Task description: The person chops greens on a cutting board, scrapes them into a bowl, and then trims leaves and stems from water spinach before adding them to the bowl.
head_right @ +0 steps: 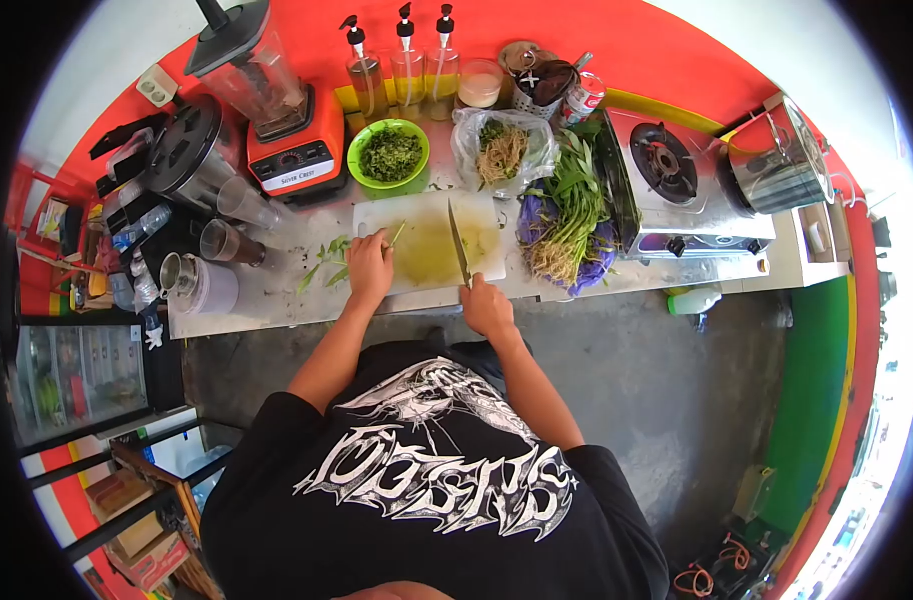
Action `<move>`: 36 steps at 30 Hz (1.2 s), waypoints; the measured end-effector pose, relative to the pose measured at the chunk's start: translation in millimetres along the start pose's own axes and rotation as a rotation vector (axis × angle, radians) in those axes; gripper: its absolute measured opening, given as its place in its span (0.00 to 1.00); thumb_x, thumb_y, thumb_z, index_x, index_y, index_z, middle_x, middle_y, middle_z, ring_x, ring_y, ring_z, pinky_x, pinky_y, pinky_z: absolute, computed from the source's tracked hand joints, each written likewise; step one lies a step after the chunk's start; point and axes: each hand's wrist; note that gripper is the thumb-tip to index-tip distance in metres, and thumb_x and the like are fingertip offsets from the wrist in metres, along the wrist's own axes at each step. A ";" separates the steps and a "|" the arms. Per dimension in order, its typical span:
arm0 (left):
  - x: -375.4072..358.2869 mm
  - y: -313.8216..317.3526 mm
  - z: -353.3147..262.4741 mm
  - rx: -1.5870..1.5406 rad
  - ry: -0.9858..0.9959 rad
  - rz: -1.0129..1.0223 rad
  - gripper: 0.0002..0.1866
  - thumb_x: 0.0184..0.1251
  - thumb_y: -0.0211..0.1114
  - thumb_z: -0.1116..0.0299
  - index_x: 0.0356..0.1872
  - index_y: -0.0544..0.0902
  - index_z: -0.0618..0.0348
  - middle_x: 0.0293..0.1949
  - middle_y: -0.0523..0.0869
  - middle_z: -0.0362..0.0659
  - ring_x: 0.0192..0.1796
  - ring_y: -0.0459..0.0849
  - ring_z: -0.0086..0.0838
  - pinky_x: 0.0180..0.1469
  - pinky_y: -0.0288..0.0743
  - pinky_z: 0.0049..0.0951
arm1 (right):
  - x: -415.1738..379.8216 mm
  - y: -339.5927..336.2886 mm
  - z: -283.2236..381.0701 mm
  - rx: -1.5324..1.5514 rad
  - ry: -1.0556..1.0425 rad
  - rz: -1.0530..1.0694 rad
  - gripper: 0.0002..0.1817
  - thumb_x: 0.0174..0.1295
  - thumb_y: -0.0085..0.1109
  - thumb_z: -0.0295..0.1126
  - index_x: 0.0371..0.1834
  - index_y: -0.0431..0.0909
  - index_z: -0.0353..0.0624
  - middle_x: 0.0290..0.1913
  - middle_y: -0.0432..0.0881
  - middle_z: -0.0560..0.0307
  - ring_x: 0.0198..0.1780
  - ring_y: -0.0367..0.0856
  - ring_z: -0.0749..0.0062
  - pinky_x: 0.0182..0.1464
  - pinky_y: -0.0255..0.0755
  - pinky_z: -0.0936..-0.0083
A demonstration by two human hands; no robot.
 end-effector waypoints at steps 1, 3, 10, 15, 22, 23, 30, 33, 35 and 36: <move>0.3 0.0 0.0 0.021 0.004 0.037 0.15 0.63 0.70 0.72 0.51 0.84 0.54 0.45 0.85 0.44 0.53 0.78 0.44 0.58 0.69 0.47 | -2.0 0.5 -2.0 0.006 0.008 -0.006 0.22 0.74 0.51 0.46 0.50 0.72 0.33 0.44 0.84 0.25 0.48 0.83 0.28 0.53 0.75 0.40; 3.8 -8.4 -2.2 0.042 0.011 0.069 0.13 0.64 0.69 0.73 0.50 0.85 0.56 0.44 0.85 0.45 0.52 0.79 0.45 0.57 0.70 0.47 | -1.4 -3.2 -7.8 -0.024 0.106 -0.083 0.21 0.74 0.52 0.46 0.49 0.73 0.35 0.43 0.86 0.29 0.48 0.84 0.30 0.53 0.76 0.41; 29.4 -115.8 -54.2 -0.361 0.018 0.035 0.07 0.71 0.64 0.73 0.45 0.86 0.62 0.36 0.85 0.47 0.38 0.80 0.39 0.44 0.74 0.37 | -2.4 -17.0 -27.5 0.027 -0.064 -0.111 0.19 0.73 0.54 0.44 0.47 0.74 0.35 0.39 0.86 0.29 0.44 0.84 0.30 0.49 0.76 0.41; 28.6 -147.8 -75.4 -0.721 -0.177 0.116 0.09 0.78 0.61 0.70 0.46 0.85 0.66 0.29 0.86 0.40 0.29 0.75 0.18 0.34 0.70 0.25 | -6.3 -36.5 -16.9 0.157 -0.224 -0.153 0.18 0.73 0.57 0.41 0.47 0.72 0.33 0.32 0.84 0.30 0.41 0.82 0.30 0.44 0.72 0.40; 8.5 -147.1 -95.4 -0.894 -0.179 0.127 0.07 0.76 0.63 0.73 0.48 0.84 0.65 0.36 0.91 0.41 0.34 0.80 0.16 0.39 0.72 0.19 | -17.6 -80.6 18.9 0.463 -0.250 -0.053 0.15 0.74 0.58 0.38 0.43 0.72 0.34 0.23 0.79 0.51 0.21 0.78 0.69 0.26 0.69 0.68; 5.5 -145.7 -97.1 -0.884 -0.183 0.121 0.07 0.76 0.63 0.73 0.48 0.84 0.65 0.36 0.91 0.41 0.34 0.80 0.16 0.39 0.72 0.19 | -19.1 -82.7 22.6 0.495 -0.255 -0.047 0.15 0.74 0.58 0.38 0.44 0.72 0.34 0.22 0.78 0.53 0.21 0.77 0.70 0.26 0.69 0.69; -6.0 -139.4 -122.4 -1.082 -0.325 0.017 0.16 0.73 0.65 0.76 0.58 0.78 0.69 0.45 0.91 0.52 0.44 0.86 0.23 0.53 0.77 0.25 | -36.8 -121.2 50.4 0.531 -0.365 0.016 0.16 0.73 0.60 0.39 0.40 0.74 0.35 0.20 0.72 0.53 0.22 0.68 0.66 0.29 0.64 0.65; -10.9 -130.0 -136.4 -1.102 -0.340 -0.021 0.15 0.73 0.65 0.77 0.57 0.80 0.71 0.46 0.91 0.51 0.48 0.87 0.24 0.54 0.77 0.24 | -36.0 -132.0 47.8 0.574 -0.441 0.087 0.15 0.74 0.59 0.39 0.42 0.75 0.35 0.20 0.68 0.57 0.23 0.63 0.73 0.28 0.60 0.67; -20.2 -125.9 -144.8 -1.109 -0.335 -0.042 0.14 0.73 0.65 0.77 0.56 0.80 0.72 0.46 0.91 0.50 0.49 0.87 0.23 0.52 0.76 0.23 | -36.6 -139.7 47.4 0.637 -0.454 0.154 0.15 0.76 0.56 0.39 0.43 0.76 0.35 0.21 0.68 0.60 0.25 0.63 0.77 0.28 0.60 0.70; -23.5 -125.5 -151.0 -1.142 -0.353 -0.056 0.13 0.73 0.65 0.78 0.55 0.81 0.72 0.47 0.91 0.49 0.49 0.87 0.23 0.53 0.76 0.23 | -36.4 -144.1 48.9 0.690 -0.462 0.208 0.15 0.78 0.54 0.39 0.44 0.76 0.35 0.22 0.68 0.63 0.26 0.63 0.80 0.28 0.60 0.72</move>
Point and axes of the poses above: each hand's wrist, its own x-axis towards the middle knuckle, its own y-axis out of the palm, z = x × y
